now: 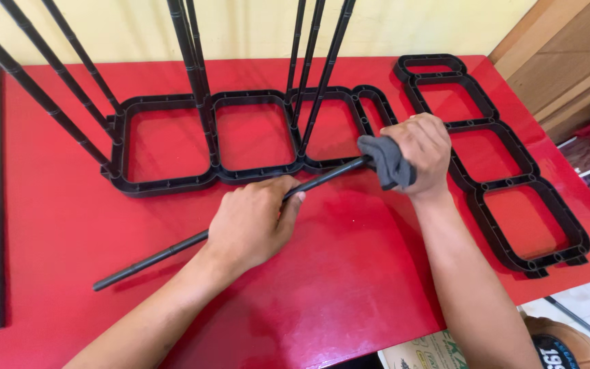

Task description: The person wipes several black metal rods with a cloth, then inserts them into a black plastic base frame. They attach a top plastic frame to the rods, completing a partial assembly of a rack-like structure.

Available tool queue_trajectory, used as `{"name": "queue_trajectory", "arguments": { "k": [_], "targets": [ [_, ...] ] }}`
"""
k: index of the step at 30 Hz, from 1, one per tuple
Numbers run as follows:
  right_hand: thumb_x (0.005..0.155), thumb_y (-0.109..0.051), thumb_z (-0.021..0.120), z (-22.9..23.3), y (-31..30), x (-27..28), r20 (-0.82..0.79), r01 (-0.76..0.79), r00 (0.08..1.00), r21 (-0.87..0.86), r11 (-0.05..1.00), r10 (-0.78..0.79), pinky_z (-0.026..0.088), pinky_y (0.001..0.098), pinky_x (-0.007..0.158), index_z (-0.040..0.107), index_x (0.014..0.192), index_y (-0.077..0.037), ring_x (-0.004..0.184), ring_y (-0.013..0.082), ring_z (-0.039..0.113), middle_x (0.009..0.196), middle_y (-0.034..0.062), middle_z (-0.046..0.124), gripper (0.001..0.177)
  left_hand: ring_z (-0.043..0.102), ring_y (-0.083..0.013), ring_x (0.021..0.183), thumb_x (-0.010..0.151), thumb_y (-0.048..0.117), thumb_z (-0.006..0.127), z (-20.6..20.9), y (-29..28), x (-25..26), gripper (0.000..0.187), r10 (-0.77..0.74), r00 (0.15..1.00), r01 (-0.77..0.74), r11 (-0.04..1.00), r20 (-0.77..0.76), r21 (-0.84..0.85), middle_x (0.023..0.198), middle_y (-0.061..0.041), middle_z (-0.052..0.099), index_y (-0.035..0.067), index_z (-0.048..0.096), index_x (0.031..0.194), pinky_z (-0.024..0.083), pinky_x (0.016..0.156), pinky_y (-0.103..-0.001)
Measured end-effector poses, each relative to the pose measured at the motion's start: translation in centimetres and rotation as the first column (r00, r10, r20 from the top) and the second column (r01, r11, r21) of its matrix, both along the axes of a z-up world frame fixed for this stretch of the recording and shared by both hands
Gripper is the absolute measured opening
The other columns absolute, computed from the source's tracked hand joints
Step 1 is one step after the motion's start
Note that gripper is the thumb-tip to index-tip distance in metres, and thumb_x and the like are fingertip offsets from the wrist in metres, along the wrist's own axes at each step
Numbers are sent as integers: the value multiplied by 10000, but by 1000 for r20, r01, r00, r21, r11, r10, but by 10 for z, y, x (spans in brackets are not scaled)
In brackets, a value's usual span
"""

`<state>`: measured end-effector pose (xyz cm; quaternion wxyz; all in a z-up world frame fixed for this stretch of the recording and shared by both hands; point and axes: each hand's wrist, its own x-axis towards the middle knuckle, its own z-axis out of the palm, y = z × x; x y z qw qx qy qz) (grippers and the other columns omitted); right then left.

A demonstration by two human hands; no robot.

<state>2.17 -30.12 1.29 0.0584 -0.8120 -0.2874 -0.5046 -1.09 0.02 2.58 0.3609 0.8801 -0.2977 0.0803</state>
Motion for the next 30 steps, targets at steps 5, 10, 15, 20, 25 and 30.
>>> {"name": "queue_trajectory", "arguments": {
  "k": [5, 10, 15, 20, 25, 30],
  "targets": [
    [925, -276, 658, -4, -30, 2, 10, 73, 997, 119, 990, -75, 464, 476, 831, 692, 983, -46, 856, 335, 608, 919, 115, 668, 240, 697, -407, 706, 929, 217, 593, -7, 4, 4, 187, 42, 993, -53, 994, 115, 99, 874, -181, 724, 53, 650, 999, 531, 574, -540],
    [1091, -291, 674, 5, -37, -5, 71, 274, 950, 279, 920, -304, 479, 463, 904, 698, 1103, -59, 1029, 313, 607, 1103, 83, 696, 234, 684, -424, 692, 960, 229, 593, -14, 12, 11, 170, 111, 993, -116, 965, 37, 235, 749, -188, 703, 92, 641, 1048, 518, 587, -556],
    [1026, -151, 674, -9, 34, -3, -52, 64, 997, 366, 929, -48, 510, 421, 1024, 681, 1215, -108, 1115, 317, 601, 1183, 113, 637, 194, 667, -439, 680, 966, 251, 588, -14, 8, 12, 188, 101, 994, -102, 994, 35, 25, 756, -178, 710, 72, 637, 1001, 493, 541, -556],
    [892, -102, 755, -21, 76, -15, -222, -67, 973, -18, 998, 61, 416, 531, 1148, 644, 1332, -72, 1263, 346, 591, 1331, 103, 645, 456, 667, -429, 668, 1012, 289, 557, -12, 7, 12, 219, 155, 987, -151, 985, -36, 85, 735, -177, 706, 88, 645, 1003, 498, 571, -552],
    [818, -12, 780, -22, 48, -13, -116, 317, 943, 30, 948, -312, 404, 438, 1007, 715, 1317, -228, 1135, 271, 492, 1360, -3, 666, 548, 662, -405, 618, 1017, 266, 552, -15, 7, 10, 221, 154, 985, -158, 987, 76, 42, 752, -149, 706, 69, 636, 967, 494, 517, -524],
    [900, 44, 750, -15, 20, -6, -94, 331, 944, 235, 914, -317, 442, 401, 1021, 698, 1395, -157, 1185, 327, 493, 1315, 137, 535, 537, 653, -384, 573, 1019, 251, 561, -17, 6, 8, 214, 159, 975, -170, 984, 157, 54, 755, -128, 710, 60, 626, 948, 486, 474, -495]
  ]
}}
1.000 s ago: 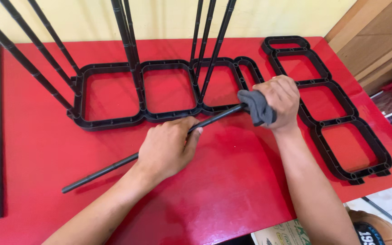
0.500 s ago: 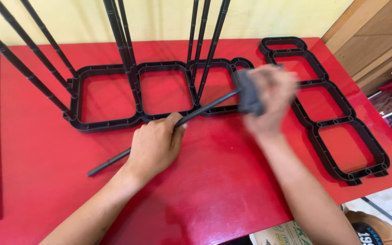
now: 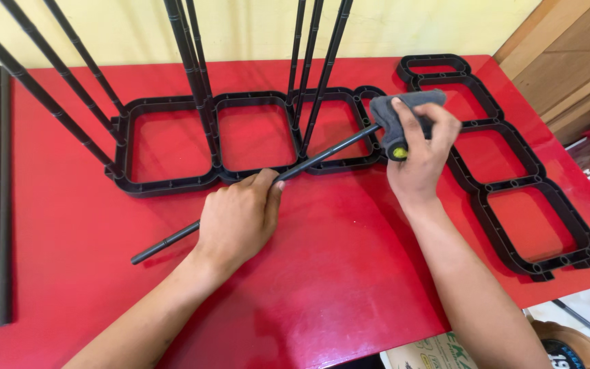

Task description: The person wipes several black metal rods with a cloth, then inserts them into a black plastic base frame. They attach a top plastic frame to the rods, completing a partial assembly of a rack-like structure.

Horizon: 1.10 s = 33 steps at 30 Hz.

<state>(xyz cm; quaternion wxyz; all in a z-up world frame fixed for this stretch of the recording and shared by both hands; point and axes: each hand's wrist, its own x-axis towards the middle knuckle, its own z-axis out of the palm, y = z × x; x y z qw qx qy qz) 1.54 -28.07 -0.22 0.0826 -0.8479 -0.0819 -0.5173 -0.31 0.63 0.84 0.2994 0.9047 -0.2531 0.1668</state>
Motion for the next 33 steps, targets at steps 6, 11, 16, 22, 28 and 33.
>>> {"name": "queue_trajectory", "arguments": {
  "k": [6, 11, 16, 22, 28, 33],
  "targets": [
    [878, 39, 716, -6, 40, -10, -124, -338, 939, -159, 928, 320, 494, 477, 1113, 652, 1354, -32, 1260, 349, 628, 1292, 141, 661, 486, 669, -358, 587, 1006, 247, 579, -2, 0, -1, 204, 22, 998, -26, 998, 54, 64, 797, -123, 714, 58, 621, 943, 505, 481, -475],
    [886, 16, 710, -8, 30, -1, -193, -458, 884, -189, 868, 425, 458, 507, 1144, 648, 1295, -12, 1257, 335, 625, 1254, 164, 673, 414, 673, -335, 576, 993, 256, 594, -2, 1, -1, 196, 34, 995, -42, 996, 95, 82, 785, -106, 719, 69, 645, 961, 509, 475, -460],
    [962, -244, 579, 3, -16, 7, -60, -330, 943, -19, 944, 329, 397, 563, 1203, 655, 1264, -21, 1249, 384, 613, 1239, 160, 669, 383, 672, -299, 579, 1014, 261, 600, -2, 2, -2, 208, 20, 984, -33, 997, 177, 71, 770, -77, 716, 80, 655, 928, 507, 477, -424],
    [922, -369, 533, -6, 19, -2, 64, -356, 933, 9, 935, 354, 424, 555, 1111, 672, 1133, -44, 1077, 361, 635, 1069, 141, 656, 411, 671, -288, 579, 1021, 255, 598, 2, 2, -5, 203, 1, 971, -5, 1000, 238, 16, 778, -73, 715, 80, 653, 936, 500, 472, -417],
    [923, -143, 703, -3, 63, -23, -69, -476, 879, -183, 860, 471, 461, 501, 1042, 685, 1164, -42, 1081, 305, 668, 1111, 110, 687, 262, 664, -328, 572, 1019, 275, 589, 3, -1, -10, 210, -19, 989, 13, 999, 150, 40, 767, -89, 713, 85, 644, 952, 491, 462, -450],
    [950, -144, 678, 8, 43, -15, -66, -439, 898, -224, 870, 436, 444, 510, 1089, 660, 1243, -44, 1174, 316, 659, 1190, 120, 687, 311, 659, -357, 579, 1007, 252, 588, 4, -3, -10, 198, -27, 992, 29, 999, 121, -16, 795, -114, 720, 67, 657, 989, 501, 474, -462]
  ]
}}
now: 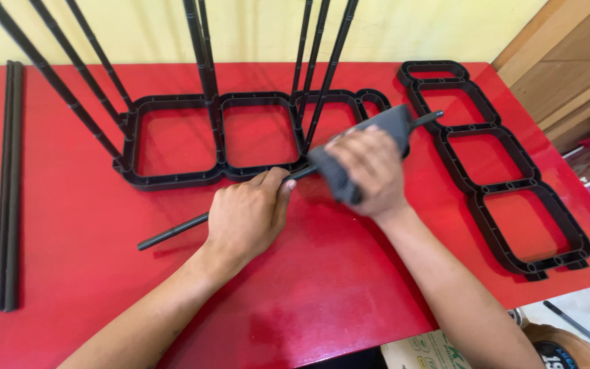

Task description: The person wipes several black metal rods with a cloth, then inserts them into a black plastic base frame. They attach a top plastic frame to the rods, completing a partial assembly of a rack-like structure.

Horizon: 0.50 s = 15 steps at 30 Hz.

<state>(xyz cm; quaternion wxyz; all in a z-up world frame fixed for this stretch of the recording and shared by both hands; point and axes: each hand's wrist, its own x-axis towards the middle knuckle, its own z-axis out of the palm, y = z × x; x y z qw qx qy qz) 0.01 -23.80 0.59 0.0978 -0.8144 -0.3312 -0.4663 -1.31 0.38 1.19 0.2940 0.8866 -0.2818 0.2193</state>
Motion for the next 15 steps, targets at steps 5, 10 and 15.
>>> {"name": "queue_trajectory", "arguments": {
  "k": [5, 10, 15],
  "targets": [
    [1055, -135, 544, -6, -28, 18, 82, 226, 957, 393, 891, -279, 331, 546, 1175, 521, 1394, -12, 1366, 406, 492, 1416, 205, 530, 362, 679, -319, 819, 884, 66, 599, -3, 1, 0, 331, -55, 993, 63, 995, 106, -76, 934, -133, 676, 10, 657, 1205, 552, 646, -430],
    [1065, -376, 588, -12, 12, 15, -202, 241, 851, 970, -19, 485, 486, 425, 1119, 500, 1428, -44, 1294, 263, 603, 1400, 119, 575, 499, 663, -294, 912, 835, -31, 592, -13, -11, -4, 557, -62, 990, 67, 997, 124, -39, 1025, -105, 620, 36, 610, 1387, 579, 727, -406],
    [1014, -344, 576, -20, 53, -16, -22, 316, 544, 932, -180, 839, 501, 443, 1094, 506, 1384, -70, 1259, 232, 612, 1345, 84, 621, 464, 680, -284, 883, 817, -43, 590, -17, -17, -9, 636, -84, 993, 82, 996, 77, 24, 1052, -111, 611, 84, 578, 1440, 577, 624, -402]
  ]
}}
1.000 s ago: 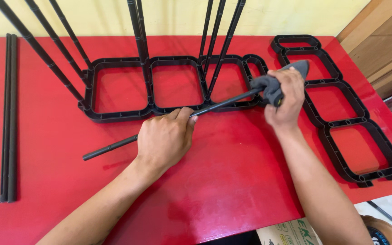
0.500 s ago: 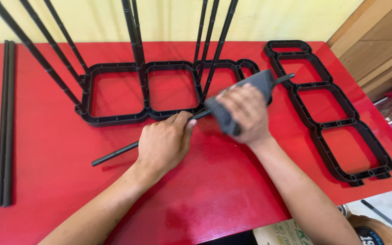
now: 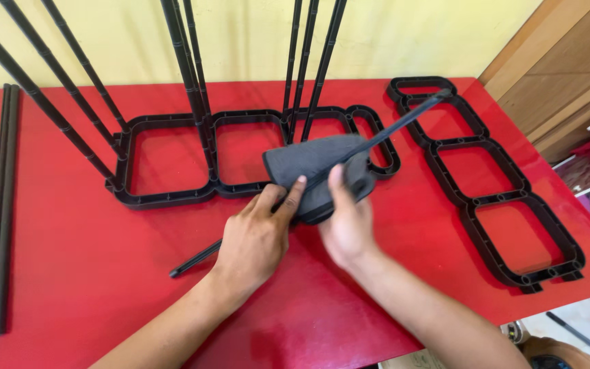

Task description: The person wipes several black metal rods with a cloth, then inserts them into a black plastic base frame. They attach a top plastic frame to the rods, completing a partial assembly of a rack-like structure.

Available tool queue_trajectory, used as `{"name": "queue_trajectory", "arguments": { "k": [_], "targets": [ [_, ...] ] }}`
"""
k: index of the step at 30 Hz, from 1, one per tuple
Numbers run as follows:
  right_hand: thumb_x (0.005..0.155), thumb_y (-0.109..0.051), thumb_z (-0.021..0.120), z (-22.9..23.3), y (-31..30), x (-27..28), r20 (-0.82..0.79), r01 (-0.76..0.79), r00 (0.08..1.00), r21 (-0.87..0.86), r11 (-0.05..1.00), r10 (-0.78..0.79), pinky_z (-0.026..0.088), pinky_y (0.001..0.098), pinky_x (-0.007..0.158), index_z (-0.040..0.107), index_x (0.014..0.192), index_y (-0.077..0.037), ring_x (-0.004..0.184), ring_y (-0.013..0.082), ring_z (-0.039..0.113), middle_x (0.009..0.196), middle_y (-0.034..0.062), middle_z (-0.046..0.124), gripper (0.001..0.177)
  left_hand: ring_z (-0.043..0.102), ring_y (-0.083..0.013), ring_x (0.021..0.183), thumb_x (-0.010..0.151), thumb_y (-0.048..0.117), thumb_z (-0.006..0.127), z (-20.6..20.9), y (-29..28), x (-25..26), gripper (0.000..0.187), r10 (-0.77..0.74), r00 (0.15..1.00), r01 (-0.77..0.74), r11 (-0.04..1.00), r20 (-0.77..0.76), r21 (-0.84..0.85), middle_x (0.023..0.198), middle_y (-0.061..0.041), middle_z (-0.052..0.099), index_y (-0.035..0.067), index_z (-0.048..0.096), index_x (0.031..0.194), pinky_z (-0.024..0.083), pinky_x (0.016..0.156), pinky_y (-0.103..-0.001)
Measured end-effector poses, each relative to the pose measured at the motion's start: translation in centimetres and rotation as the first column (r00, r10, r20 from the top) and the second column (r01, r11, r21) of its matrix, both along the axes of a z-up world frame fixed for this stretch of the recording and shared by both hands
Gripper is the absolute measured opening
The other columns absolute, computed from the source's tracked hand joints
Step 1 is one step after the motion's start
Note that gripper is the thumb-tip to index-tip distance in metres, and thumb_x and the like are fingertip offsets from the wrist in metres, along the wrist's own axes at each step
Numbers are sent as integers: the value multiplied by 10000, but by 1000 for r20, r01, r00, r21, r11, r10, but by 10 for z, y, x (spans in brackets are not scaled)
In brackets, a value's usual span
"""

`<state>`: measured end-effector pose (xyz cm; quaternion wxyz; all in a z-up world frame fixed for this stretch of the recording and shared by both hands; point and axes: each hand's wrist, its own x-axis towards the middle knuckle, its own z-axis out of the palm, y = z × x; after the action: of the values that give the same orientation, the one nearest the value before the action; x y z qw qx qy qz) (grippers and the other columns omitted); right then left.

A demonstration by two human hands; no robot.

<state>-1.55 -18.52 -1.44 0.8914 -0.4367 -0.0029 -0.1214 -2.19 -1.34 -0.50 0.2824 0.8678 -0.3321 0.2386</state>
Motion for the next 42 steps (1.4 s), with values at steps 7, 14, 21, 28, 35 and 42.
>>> {"name": "queue_trajectory", "arguments": {
  "k": [7, 14, 21, 28, 35, 42],
  "targets": [
    [1043, -405, 547, 23, -77, 25, -192, 190, 967, 94, 977, -169, 557, 465, 1019, 536, 1230, -37, 1090, 251, 667, 1149, 119, 647, 413, 679, -267, 844, 769, -56, 592, -5, -16, -4, 766, -85, 996, 87, 986, -19, 143, 1019, -108, 571, 76, 485, 1517, 587, 628, -393],
    [1038, -415, 530, 26, -102, 28, -54, 235, 972, 178, 956, -229, 572, 420, 1002, 515, 1264, -72, 1086, 217, 674, 1152, 88, 644, 411, 674, -258, 780, 789, -51, 585, -7, -18, -6, 744, -97, 993, 108, 978, -69, 176, 1017, -101, 558, 44, 468, 1517, 572, 575, -392],
    [1045, -422, 531, -11, -47, 26, -138, 231, 967, 99, 968, -216, 581, 405, 904, 509, 1249, -80, 989, 188, 653, 1074, 73, 615, 399, 689, -265, 773, 818, -25, 581, -6, -17, -3, 692, -72, 997, 76, 991, -42, 112, 1072, -103, 580, 64, 490, 1498, 570, 578, -400],
    [1080, -412, 542, -2, -136, 52, -31, 201, 980, 219, 955, -199, 592, 453, 1028, 497, 1325, -58, 1114, 232, 669, 1213, 88, 617, 433, 686, -275, 621, 865, 58, 597, -11, -12, 0, 581, 46, 995, -22, 964, -84, 267, 859, -105, 639, 67, 530, 1441, 544, 466, -428],
    [1012, -437, 534, -1, -172, 51, -33, 352, 936, 169, 921, -352, 622, 469, 1030, 493, 1350, -36, 1168, 270, 721, 1270, 121, 669, 526, 682, -333, 589, 1001, 187, 545, -10, -12, 0, 310, 14, 983, 23, 981, -185, 194, 833, -132, 672, 44, 592, 1272, 543, 489, -459],
    [1018, -438, 582, -12, -91, 37, -11, 406, 914, 61, 912, -406, 589, 388, 935, 495, 1307, -113, 1017, 160, 653, 1109, 30, 602, 443, 692, -436, 767, 1036, 236, 498, -16, -15, 3, 308, -38, 900, 55, 998, -434, 26, 962, -203, 732, 59, 586, 1272, 546, 644, -555]
  ]
}}
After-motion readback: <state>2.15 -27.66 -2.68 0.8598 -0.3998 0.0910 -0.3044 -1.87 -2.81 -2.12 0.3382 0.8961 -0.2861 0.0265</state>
